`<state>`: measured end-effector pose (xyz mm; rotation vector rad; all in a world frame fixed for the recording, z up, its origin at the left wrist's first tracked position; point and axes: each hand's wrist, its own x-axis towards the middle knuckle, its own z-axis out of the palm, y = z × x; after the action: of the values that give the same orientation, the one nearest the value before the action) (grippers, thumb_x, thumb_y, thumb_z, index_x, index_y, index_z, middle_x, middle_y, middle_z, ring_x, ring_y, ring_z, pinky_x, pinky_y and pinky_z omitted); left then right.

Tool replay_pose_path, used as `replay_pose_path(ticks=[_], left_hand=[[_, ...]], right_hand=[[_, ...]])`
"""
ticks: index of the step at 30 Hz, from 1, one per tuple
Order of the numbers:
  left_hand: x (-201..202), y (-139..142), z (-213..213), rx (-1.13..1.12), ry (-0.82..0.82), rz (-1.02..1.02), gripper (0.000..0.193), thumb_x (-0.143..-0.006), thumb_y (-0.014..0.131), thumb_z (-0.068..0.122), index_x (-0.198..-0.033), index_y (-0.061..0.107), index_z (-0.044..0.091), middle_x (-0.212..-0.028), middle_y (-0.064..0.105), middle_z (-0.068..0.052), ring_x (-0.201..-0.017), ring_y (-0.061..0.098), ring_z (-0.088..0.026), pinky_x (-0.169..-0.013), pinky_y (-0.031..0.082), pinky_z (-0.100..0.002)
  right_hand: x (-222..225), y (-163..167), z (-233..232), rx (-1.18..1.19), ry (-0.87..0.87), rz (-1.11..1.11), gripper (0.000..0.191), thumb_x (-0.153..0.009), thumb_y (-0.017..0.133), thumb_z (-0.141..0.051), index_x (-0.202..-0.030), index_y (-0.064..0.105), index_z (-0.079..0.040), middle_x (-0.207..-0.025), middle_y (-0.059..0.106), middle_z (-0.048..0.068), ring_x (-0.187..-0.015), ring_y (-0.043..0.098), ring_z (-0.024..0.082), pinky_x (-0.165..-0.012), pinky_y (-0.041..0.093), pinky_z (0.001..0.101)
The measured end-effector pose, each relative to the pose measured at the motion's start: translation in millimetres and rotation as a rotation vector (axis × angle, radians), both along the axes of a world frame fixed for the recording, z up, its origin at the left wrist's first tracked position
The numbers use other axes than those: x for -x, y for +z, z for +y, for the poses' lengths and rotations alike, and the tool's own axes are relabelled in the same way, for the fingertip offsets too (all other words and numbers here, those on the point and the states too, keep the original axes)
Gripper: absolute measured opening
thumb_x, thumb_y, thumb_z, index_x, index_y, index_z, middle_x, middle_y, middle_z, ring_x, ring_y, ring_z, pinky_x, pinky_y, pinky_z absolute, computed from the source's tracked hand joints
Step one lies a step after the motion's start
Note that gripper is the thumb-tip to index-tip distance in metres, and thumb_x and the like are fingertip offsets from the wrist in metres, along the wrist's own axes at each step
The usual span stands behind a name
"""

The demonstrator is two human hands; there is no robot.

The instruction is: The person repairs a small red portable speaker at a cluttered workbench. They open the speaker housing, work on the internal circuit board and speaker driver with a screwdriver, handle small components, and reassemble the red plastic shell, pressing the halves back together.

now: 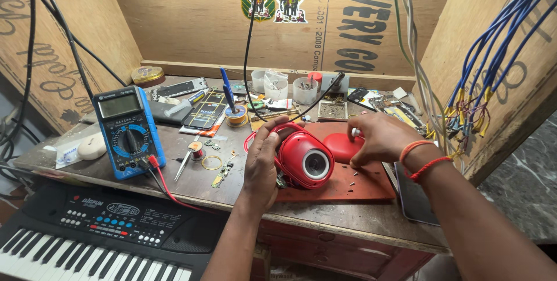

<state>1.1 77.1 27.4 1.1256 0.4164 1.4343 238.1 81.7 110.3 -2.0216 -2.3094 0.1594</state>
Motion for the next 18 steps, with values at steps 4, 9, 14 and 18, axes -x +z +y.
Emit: replay_pose_path(ticks=[4,9,14,18], left_hand=[[0.5,-0.4,0.3,0.006,-0.005,0.0,0.04,-0.103,0.038,0.016,-0.138,0.05,0.001,-0.13,0.068,-0.021,-0.119,0.066,-0.023,-0.103,0.054,-0.037],[0.7,-1.9,-0.2,-0.019,0.011,0.004,0.04,-0.104,0.038,0.017,-0.138,0.05,0.0,-0.131,0.067,-0.021,-0.12,0.066,-0.023,-0.104,0.054,-0.037],[0.0,-0.8,-0.6,-0.024,0.0,0.003,0.04,-0.104,0.038,0.017,-0.138,0.05,0.001,-0.13,0.068,-0.021,-0.12,0.066,-0.024,-0.103,0.054,-0.037],[-1.0,0.7,-1.4,-0.007,0.011,0.015,0.039,-0.104,0.038,0.018,-0.137,0.05,0.002,-0.13,0.068,-0.02,-0.121,0.066,-0.023,-0.104,0.054,-0.037]], right_hand=[[-8.0,1.8,2.6,-0.065,-0.015,0.164,0.07,-0.057,0.089,-0.039,-0.118,0.066,-0.014,-0.116,0.072,0.014,-0.105,0.072,0.03,-0.09,0.057,0.0401],[-3.2,-3.8,-2.3,-0.032,-0.125,0.176,0.068,-0.057,0.089,-0.043,-0.115,0.069,-0.015,-0.117,0.074,0.011,-0.104,0.073,0.028,-0.09,0.058,0.0391],[-1.4,-2.7,0.8,0.005,-0.09,0.121,0.073,-0.053,0.091,-0.044,-0.116,0.071,-0.015,-0.118,0.072,0.01,-0.107,0.071,0.027,-0.091,0.056,0.0375],[-2.6,-12.5,8.7,-0.037,-0.158,0.109,0.073,-0.053,0.09,-0.041,-0.116,0.068,-0.011,-0.114,0.074,0.011,-0.104,0.072,0.028,-0.087,0.057,0.0387]])
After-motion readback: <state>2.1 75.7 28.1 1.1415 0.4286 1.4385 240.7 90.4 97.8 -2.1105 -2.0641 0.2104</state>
